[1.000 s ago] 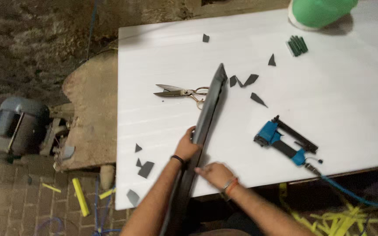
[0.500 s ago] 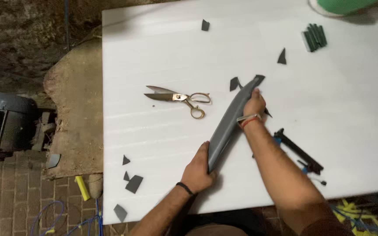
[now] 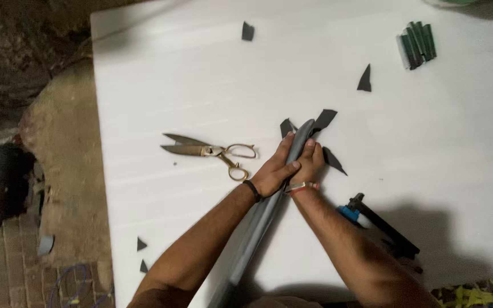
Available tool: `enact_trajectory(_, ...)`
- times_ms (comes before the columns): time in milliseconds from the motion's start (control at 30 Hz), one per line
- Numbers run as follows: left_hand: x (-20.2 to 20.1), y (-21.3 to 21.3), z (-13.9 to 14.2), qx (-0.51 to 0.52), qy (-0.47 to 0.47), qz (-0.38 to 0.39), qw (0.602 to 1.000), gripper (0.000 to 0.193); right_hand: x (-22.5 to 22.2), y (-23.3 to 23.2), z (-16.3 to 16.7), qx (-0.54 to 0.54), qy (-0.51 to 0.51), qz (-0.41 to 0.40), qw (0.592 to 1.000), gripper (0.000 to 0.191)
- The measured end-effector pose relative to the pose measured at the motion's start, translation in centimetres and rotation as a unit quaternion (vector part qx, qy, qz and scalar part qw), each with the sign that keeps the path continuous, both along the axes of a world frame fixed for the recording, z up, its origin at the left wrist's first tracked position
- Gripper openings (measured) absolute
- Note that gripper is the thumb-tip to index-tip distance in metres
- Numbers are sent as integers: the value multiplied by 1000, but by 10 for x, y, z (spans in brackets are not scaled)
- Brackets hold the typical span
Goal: The person uses a pneumatic staple gun to fasten a long gray strip to a white board on a workbench. They hold the strip with one hand and fire staples along its length with the other, repeatedly repositioning the strip as they work.
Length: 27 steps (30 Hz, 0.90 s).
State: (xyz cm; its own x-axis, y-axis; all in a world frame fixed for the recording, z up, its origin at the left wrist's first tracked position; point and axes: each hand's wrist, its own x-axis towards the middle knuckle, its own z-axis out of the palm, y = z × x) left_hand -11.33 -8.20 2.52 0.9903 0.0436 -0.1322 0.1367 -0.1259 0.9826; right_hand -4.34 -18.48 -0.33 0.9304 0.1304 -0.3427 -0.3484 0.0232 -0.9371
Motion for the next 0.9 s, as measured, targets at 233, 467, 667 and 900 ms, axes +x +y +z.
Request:
enact_trajectory(233,37,5,12,39,-15,17,999,78,6,11,6,35,68,-34,997,37)
enact_trajectory(467,-9,5,2,121,108,36,986,76,9,9,11,-128,-65,31,989,39)
enact_trajectory(667,11,8,16,182,202,7,962,94,7,-52,54,-244,-45,220,943,37)
enact_trajectory(900,5,6,22,151,148,17,977,95,-40,-218,114,-567,-92,322,753,86)
